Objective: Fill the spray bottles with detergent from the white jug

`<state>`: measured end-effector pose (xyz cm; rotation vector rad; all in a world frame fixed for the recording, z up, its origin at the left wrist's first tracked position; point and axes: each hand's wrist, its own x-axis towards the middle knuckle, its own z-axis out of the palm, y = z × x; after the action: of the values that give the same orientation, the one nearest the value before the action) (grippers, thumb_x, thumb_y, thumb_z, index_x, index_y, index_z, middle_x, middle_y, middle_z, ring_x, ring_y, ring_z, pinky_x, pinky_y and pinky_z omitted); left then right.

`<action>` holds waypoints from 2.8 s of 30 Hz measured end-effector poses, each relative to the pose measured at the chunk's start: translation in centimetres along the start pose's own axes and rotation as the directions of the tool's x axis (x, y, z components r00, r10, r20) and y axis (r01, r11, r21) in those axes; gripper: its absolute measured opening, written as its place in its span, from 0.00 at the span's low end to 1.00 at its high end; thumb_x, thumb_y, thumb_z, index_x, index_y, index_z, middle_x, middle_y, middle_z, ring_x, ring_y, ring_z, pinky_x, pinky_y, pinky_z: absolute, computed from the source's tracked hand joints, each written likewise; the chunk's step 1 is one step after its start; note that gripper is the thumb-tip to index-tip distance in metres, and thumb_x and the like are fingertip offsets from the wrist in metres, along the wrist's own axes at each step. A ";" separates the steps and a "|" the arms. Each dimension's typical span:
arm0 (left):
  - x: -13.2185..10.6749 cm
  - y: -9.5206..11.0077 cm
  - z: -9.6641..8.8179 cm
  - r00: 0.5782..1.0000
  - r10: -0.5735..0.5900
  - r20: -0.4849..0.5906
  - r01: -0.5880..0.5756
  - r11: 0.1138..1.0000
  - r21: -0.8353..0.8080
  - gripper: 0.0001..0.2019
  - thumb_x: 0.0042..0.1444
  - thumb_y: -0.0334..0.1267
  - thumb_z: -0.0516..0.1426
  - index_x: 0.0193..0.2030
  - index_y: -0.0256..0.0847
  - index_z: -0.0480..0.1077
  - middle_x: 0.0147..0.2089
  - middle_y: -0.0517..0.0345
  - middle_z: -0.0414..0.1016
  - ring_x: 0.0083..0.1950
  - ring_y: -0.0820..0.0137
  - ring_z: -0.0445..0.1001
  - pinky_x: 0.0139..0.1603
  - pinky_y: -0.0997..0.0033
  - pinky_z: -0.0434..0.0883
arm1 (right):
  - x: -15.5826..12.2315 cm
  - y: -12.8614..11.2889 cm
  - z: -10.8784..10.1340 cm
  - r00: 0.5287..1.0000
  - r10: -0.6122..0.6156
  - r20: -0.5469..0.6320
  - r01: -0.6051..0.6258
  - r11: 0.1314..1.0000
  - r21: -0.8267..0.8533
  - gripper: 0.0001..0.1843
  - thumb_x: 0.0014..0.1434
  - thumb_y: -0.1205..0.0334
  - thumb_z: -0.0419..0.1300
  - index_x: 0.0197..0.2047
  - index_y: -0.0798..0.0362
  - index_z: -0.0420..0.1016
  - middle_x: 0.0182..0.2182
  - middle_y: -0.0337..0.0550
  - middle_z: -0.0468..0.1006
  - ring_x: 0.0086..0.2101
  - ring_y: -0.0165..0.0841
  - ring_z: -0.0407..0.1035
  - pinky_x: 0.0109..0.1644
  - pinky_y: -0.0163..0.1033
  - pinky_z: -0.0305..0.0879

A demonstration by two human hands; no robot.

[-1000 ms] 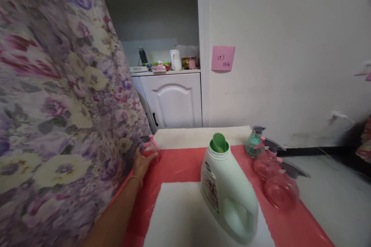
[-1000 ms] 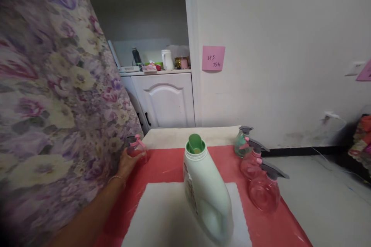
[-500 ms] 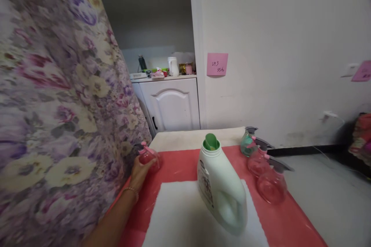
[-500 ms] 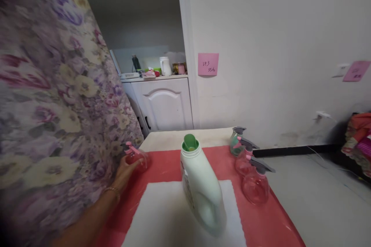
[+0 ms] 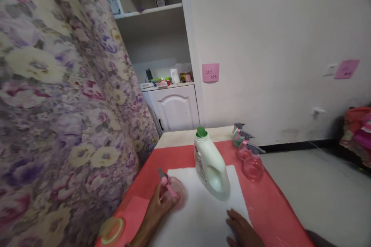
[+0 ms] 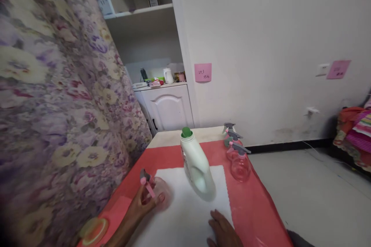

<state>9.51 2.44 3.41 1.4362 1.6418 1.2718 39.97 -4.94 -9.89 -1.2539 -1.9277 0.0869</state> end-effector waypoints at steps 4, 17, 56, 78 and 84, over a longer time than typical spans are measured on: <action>-4.7 -0.1 1.3 0.998 0.023 0.063 -0.029 0.996 0.083 0.34 0.40 0.53 0.64 0.55 0.45 0.64 0.55 0.50 0.76 0.55 0.53 0.75 0.51 0.60 0.75 | 0.1 -0.8 -1.6 0.997 -0.079 -0.006 0.079 0.996 -0.045 0.18 0.58 0.61 0.59 0.52 0.52 0.73 0.53 0.51 0.78 0.53 0.42 0.73 0.52 0.43 0.75; -8.8 -3.6 3.9 0.992 0.038 0.120 -0.058 0.984 0.167 0.41 0.43 0.46 0.63 0.64 0.44 0.53 0.66 0.44 0.64 0.65 0.53 0.65 0.61 0.58 0.66 | 0.0 -1.5 -2.1 0.999 -0.007 0.043 0.009 0.998 -0.060 0.17 0.61 0.60 0.57 0.53 0.52 0.72 0.55 0.51 0.76 0.55 0.41 0.70 0.57 0.47 0.72; -9.1 -4.9 3.5 0.989 0.084 0.125 -0.083 0.996 -0.017 0.36 0.46 0.43 0.62 0.63 0.37 0.59 0.65 0.43 0.66 0.65 0.55 0.65 0.64 0.59 0.62 | 0.0 -1.5 -1.9 0.998 0.025 0.058 -0.025 1.000 -0.003 0.16 0.61 0.60 0.55 0.52 0.51 0.73 0.55 0.52 0.75 0.55 0.42 0.69 0.58 0.50 0.70; -8.5 -6.6 3.3 0.986 0.095 0.137 -0.095 0.995 -0.006 0.37 0.48 0.47 0.61 0.64 0.36 0.57 0.66 0.42 0.65 0.65 0.56 0.65 0.65 0.60 0.62 | 0.0 0.1 -0.8 0.994 0.044 0.103 -0.048 0.998 0.031 0.20 0.58 0.60 0.56 0.52 0.57 0.76 0.54 0.58 0.76 0.55 0.45 0.70 0.58 0.50 0.70; -8.2 -6.8 3.5 0.989 0.089 0.115 -0.090 0.996 0.003 0.38 0.44 0.49 0.62 0.62 0.37 0.60 0.65 0.42 0.67 0.64 0.53 0.67 0.65 0.59 0.63 | 0.0 -0.6 -0.6 0.983 0.158 0.095 -0.181 0.924 0.337 0.20 0.58 0.59 0.57 0.54 0.50 0.74 0.57 0.53 0.74 0.57 0.41 0.68 0.59 0.44 0.69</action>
<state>11.89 -4.23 -5.27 1.5737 1.5237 1.2082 39.95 -5.44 -9.19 -1.1861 -1.7587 0.5398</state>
